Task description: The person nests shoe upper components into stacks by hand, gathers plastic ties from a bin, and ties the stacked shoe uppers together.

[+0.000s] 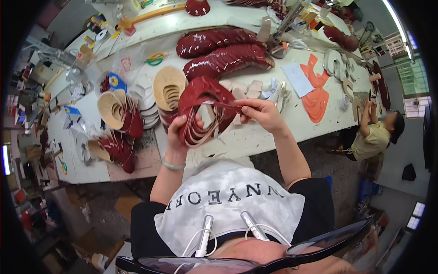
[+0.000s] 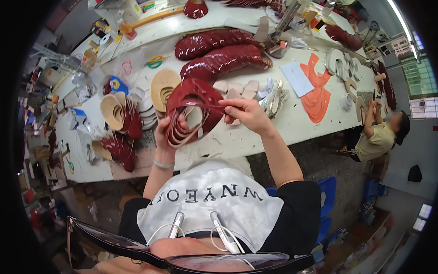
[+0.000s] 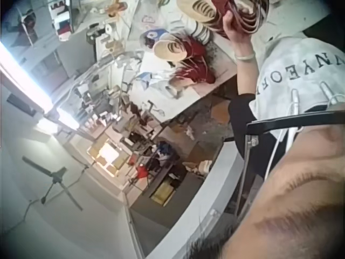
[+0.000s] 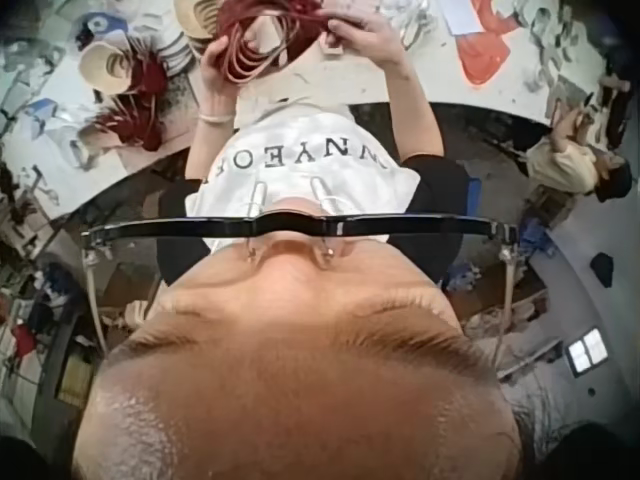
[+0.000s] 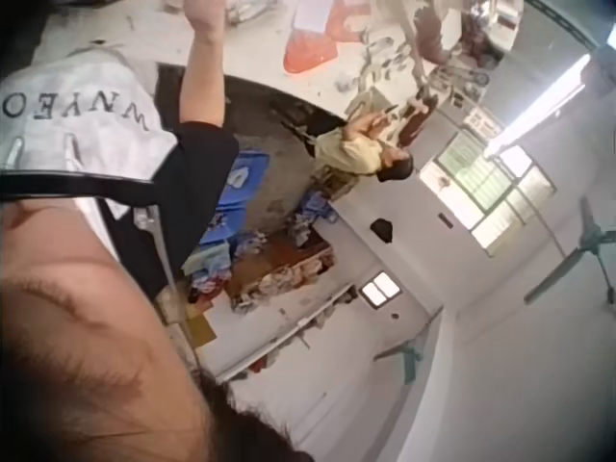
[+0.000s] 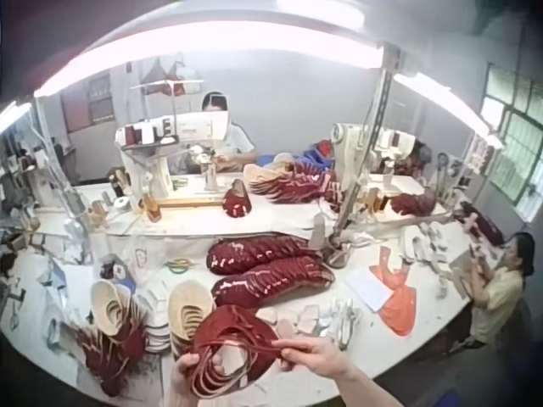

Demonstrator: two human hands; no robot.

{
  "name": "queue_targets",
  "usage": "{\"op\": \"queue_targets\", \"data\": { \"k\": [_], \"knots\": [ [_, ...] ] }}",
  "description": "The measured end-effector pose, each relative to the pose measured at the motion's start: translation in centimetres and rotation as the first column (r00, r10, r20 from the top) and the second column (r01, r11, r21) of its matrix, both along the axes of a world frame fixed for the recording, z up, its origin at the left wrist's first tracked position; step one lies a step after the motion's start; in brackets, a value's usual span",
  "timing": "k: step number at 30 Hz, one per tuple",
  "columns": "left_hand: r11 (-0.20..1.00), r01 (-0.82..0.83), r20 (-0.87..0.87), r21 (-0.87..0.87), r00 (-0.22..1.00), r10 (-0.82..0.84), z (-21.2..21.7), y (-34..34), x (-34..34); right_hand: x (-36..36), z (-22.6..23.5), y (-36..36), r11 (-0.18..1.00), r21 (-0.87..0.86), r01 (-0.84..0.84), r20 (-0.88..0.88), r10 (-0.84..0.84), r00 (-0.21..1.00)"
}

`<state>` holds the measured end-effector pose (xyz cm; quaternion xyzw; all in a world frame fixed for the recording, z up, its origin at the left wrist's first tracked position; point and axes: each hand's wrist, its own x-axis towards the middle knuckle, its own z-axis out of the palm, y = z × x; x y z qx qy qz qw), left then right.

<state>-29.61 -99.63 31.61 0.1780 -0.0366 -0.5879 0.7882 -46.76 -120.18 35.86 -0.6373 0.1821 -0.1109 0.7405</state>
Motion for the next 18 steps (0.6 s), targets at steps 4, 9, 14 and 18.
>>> {"op": "queue_targets", "data": {
  "k": [4,9,14,18],
  "knots": [
    [0.993,-0.082,-0.149,-0.087,0.986,0.068,0.3,-0.6,-0.4,0.6,-1.4,3.1,0.905,0.425,-0.019,-0.030,0.035,0.999],
    [0.987,-0.125,-0.150,-0.098,0.983,0.110,-0.3,0.1,-0.2,2.1,-1.4,5.7,0.849,0.529,-0.002,0.021,-0.010,1.000],
    [0.991,-0.123,-0.062,-0.055,0.991,0.120,-0.2,0.6,-0.9,3.1,-2.3,8.0,0.916,0.393,0.081,-0.017,-0.080,0.997],
    [0.988,-0.098,0.213,0.117,0.975,0.071,0.9,1.0,1.4,3.3,-3.2,8.6,0.985,0.134,0.106,-0.170,-0.083,0.982]
  ]
}}
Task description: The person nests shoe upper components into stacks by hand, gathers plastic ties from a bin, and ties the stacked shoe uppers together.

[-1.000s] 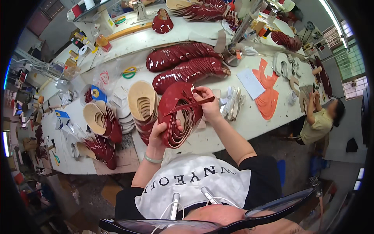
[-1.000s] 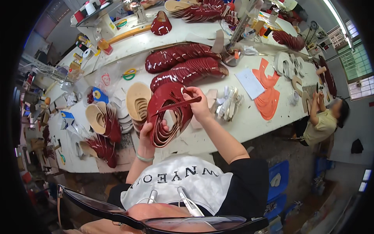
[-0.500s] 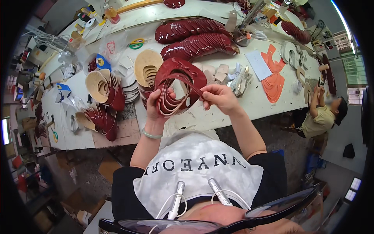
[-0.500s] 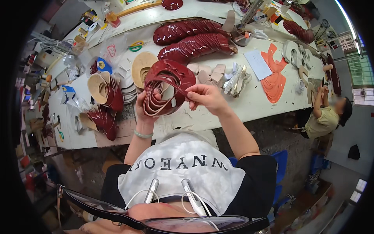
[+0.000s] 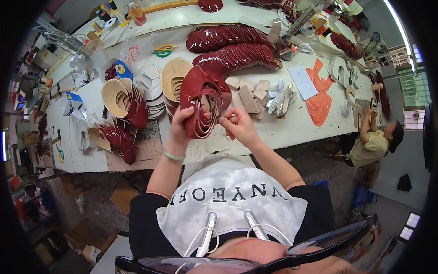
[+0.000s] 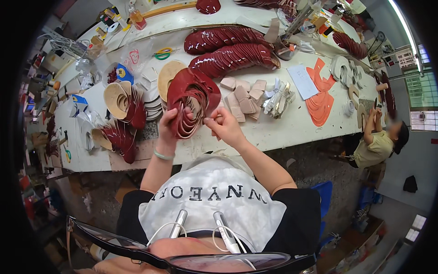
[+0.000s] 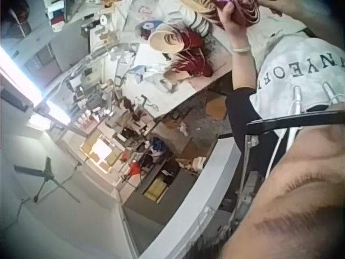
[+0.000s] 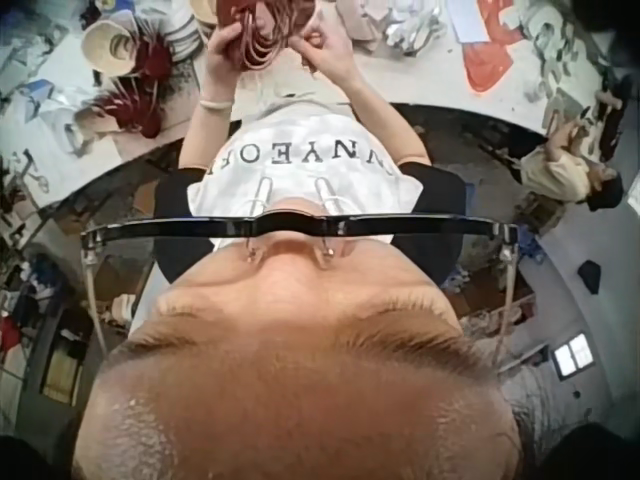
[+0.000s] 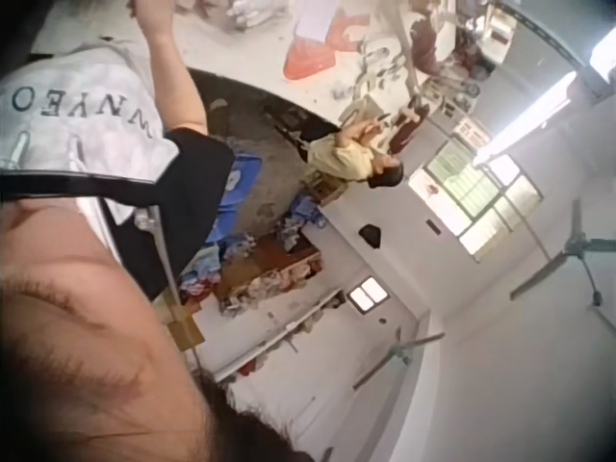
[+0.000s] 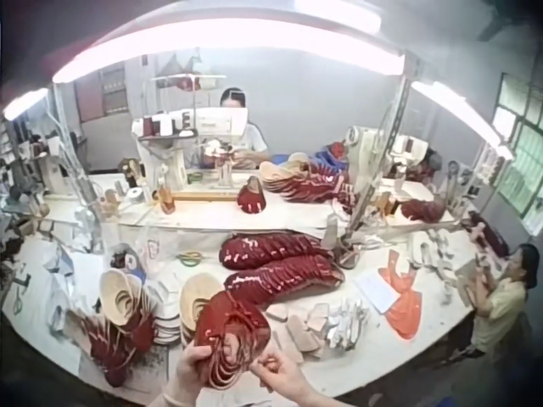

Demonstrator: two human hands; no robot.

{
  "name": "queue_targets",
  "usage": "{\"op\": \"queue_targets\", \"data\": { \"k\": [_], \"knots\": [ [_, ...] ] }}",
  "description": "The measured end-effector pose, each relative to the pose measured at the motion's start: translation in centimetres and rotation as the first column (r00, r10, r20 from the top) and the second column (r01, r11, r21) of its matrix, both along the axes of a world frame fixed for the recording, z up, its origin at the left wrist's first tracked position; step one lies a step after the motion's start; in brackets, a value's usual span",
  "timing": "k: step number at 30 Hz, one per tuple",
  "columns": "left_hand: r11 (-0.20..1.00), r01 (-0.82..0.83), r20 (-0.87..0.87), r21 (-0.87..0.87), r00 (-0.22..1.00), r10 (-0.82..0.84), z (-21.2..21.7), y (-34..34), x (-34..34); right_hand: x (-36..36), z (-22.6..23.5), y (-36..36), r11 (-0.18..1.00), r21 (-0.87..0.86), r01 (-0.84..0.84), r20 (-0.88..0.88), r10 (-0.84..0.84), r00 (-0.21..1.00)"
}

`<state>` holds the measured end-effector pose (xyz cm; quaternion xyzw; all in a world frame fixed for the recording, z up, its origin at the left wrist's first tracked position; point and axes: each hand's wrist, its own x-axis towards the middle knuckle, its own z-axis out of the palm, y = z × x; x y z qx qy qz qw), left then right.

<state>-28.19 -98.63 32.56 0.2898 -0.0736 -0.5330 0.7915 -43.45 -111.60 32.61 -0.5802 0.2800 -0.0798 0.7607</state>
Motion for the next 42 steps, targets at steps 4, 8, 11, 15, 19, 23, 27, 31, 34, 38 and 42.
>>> {"op": "queue_targets", "data": {
  "k": [4,8,11,15,19,23,27,31,34,38,42],
  "knots": [
    [0.987,-0.126,0.692,0.102,0.721,0.021,2.3,-3.1,5.0,-1.5,-4.8,0.0,0.998,0.060,0.002,-0.169,0.008,0.986],
    [0.753,-0.560,0.868,0.346,-0.114,-0.483,-1.0,-6.4,11.6,-3.3,-7.7,1.7,0.985,-0.039,-0.168,-0.248,0.153,0.957],
    [0.682,-0.610,0.642,0.403,-0.343,-0.686,-5.9,-7.1,13.5,-3.7,-8.8,3.5,0.959,-0.084,-0.272,-0.308,0.235,0.922],
    [0.629,-0.563,0.574,0.536,-0.303,-0.760,-15.7,-4.0,10.8,-4.1,-9.0,4.9,0.933,-0.114,-0.341,-0.349,0.284,0.893],
    [0.552,-0.502,0.500,0.666,-0.248,-0.829,-12.9,-2.3,8.1,-5.1,-9.8,4.6,0.955,-0.076,-0.287,-0.369,0.240,0.898],
    [0.529,-0.467,0.492,0.708,-0.210,-0.845,-14.4,-0.4,8.3,-4.2,-9.6,4.4,0.919,-0.047,-0.392,-0.431,0.336,0.838],
    [0.654,-0.586,0.598,0.478,-0.329,-0.731,-14.3,0.3,8.1,-3.8,-9.9,5.0,0.807,-0.164,-0.567,-0.416,0.464,0.782],
    [0.654,-0.755,0.841,0.042,-0.327,-0.432,-8.3,2.2,4.4,-3.5,-10.8,4.8,0.682,-0.146,-0.716,-0.390,0.626,0.675],
    [0.477,-0.874,0.923,-0.096,-0.258,-0.285,-7.7,6.8,-1.0,-3.4,-12.7,4.8,0.467,-0.163,-0.869,-0.406,0.771,0.491],
    [0.149,-0.955,0.923,0.256,0.195,-0.332,-14.0,16.1,-14.1,-3.0,-15.6,6.2,0.176,-0.160,-0.971,-0.369,0.902,0.224],
    [-0.264,-0.614,0.569,0.744,0.789,-0.232,-21.0,25.9,-32.6,-2.1,-15.9,11.8,-0.182,-0.203,-0.962,-0.405,0.910,-0.087]
  ]
}}
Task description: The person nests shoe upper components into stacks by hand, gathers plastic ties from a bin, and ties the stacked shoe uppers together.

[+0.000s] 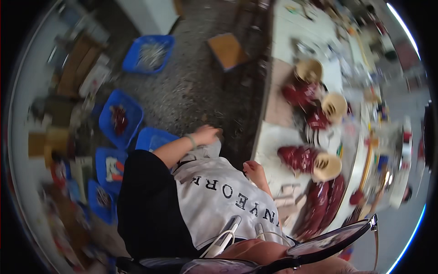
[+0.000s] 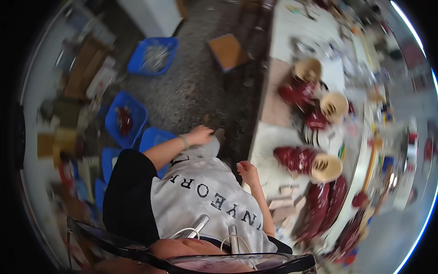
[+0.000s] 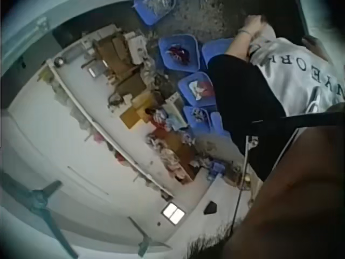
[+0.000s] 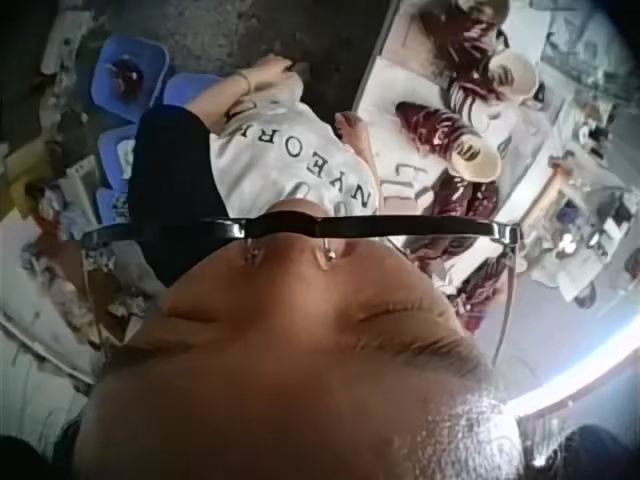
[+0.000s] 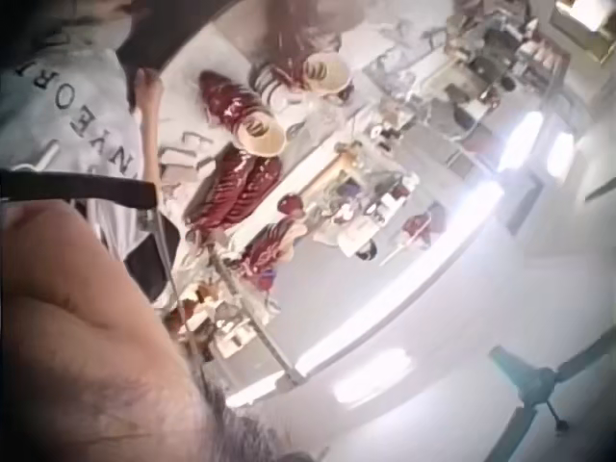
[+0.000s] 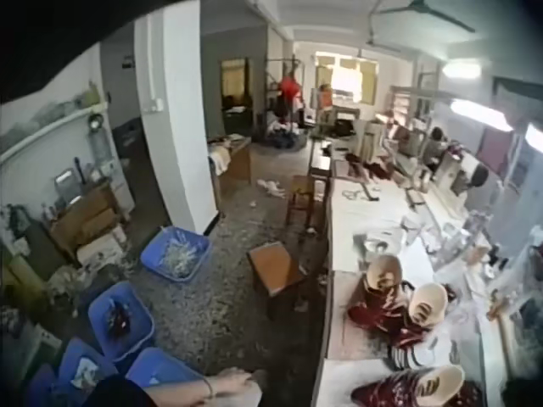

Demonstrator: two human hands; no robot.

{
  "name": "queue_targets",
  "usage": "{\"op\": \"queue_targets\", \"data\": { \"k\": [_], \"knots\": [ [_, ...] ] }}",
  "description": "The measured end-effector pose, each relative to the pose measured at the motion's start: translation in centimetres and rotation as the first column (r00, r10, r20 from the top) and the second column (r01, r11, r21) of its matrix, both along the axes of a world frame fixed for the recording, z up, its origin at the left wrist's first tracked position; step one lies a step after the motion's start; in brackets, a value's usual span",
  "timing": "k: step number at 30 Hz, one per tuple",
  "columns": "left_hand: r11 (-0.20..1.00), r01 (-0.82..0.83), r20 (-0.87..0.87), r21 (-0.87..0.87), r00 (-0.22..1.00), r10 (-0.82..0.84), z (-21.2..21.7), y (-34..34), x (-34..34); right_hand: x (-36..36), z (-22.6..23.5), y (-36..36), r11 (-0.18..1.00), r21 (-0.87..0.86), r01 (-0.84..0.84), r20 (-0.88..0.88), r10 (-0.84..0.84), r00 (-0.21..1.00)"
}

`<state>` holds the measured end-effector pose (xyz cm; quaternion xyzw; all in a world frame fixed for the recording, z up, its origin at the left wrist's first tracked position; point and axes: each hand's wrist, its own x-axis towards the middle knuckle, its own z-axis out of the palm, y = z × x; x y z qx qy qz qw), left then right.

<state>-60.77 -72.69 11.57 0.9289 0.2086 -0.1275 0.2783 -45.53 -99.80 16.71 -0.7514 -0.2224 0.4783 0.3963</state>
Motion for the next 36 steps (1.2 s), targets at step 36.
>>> {"op": "queue_targets", "data": {
  "k": [36],
  "knots": [
    [-0.401,-0.870,-0.505,-0.287,-0.218,0.835,-23.8,29.9,-35.5,-24.3,-36.7,98.1,0.361,-0.306,-0.881,0.377,0.896,0.236]
  ]
}}
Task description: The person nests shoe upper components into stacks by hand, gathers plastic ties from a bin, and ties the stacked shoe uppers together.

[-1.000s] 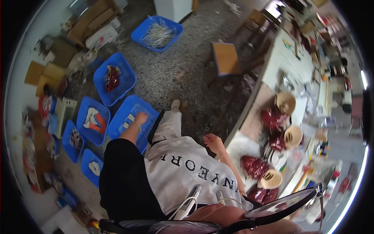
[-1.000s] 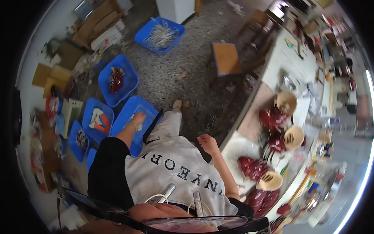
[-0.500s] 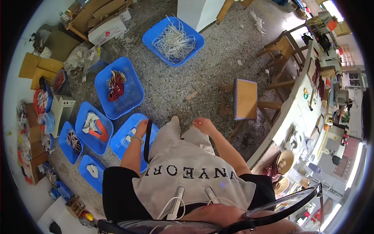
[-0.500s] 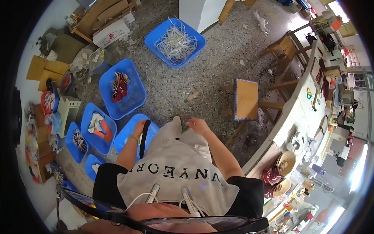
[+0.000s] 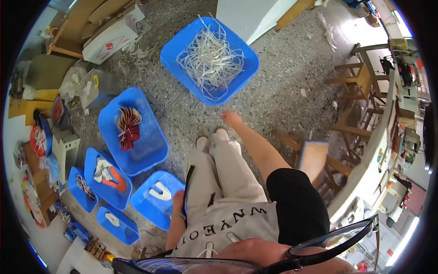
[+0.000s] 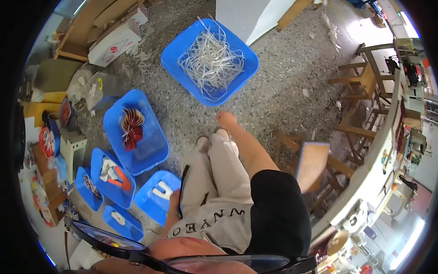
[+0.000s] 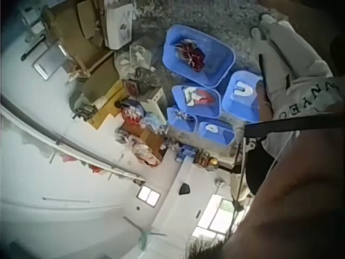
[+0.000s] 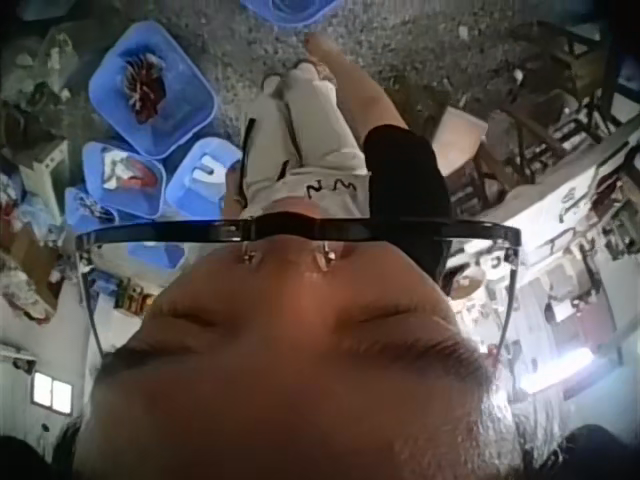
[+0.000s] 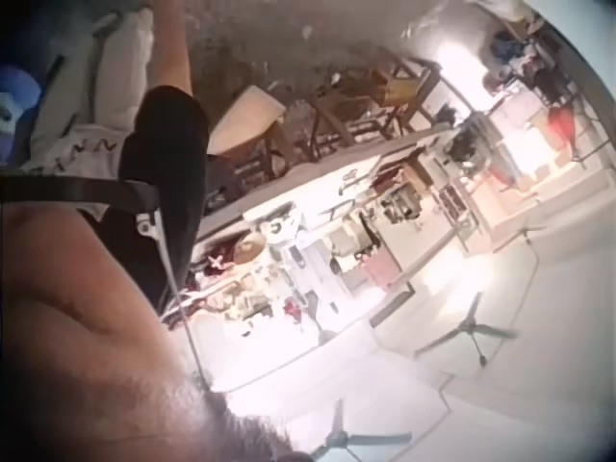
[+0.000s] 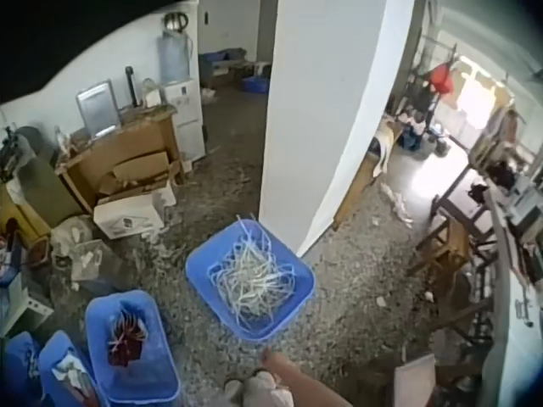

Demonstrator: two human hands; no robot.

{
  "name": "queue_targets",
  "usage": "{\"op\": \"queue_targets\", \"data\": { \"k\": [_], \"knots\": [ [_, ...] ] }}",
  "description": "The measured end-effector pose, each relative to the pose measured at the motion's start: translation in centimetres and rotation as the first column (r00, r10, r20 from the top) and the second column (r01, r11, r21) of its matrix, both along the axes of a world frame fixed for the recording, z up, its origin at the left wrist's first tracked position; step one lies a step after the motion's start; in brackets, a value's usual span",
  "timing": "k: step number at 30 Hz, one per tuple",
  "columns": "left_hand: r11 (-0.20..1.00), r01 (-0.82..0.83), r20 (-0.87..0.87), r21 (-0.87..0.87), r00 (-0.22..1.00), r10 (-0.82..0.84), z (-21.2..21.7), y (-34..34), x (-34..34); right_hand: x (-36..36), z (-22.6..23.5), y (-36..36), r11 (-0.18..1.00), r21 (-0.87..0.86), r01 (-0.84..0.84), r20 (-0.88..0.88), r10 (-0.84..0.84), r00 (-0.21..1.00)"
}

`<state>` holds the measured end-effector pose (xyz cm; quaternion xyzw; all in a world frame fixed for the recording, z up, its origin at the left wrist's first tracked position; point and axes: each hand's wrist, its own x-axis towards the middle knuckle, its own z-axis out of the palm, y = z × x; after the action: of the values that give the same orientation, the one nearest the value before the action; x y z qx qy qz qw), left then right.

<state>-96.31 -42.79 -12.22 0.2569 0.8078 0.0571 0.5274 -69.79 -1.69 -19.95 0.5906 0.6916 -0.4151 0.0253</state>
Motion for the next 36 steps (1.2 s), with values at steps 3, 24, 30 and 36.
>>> {"op": "queue_targets", "data": {
  "k": [3,24,30,36],
  "knots": [
    [0.986,-0.149,0.072,0.069,0.987,0.144,-6.4,-0.7,0.7,-3.1,-9.2,5.9,0.997,-0.024,-0.069,0.174,0.072,0.982],
    [0.663,-0.577,0.817,-0.477,-0.013,0.576,11.3,31.3,9.8,3.1,26.3,-12.2,0.995,0.004,-0.098,-0.496,0.088,0.864],
    [0.731,-0.486,0.793,-0.479,0.117,0.597,11.8,30.0,7.1,7.6,36.8,-25.2,0.974,-0.070,0.218,-0.339,-0.228,0.913],
    [0.818,-0.500,0.808,-0.283,0.335,0.484,17.7,33.9,2.4,12.6,43.4,-37.9,0.670,-0.263,0.694,-0.097,-0.734,0.672]
  ]
}}
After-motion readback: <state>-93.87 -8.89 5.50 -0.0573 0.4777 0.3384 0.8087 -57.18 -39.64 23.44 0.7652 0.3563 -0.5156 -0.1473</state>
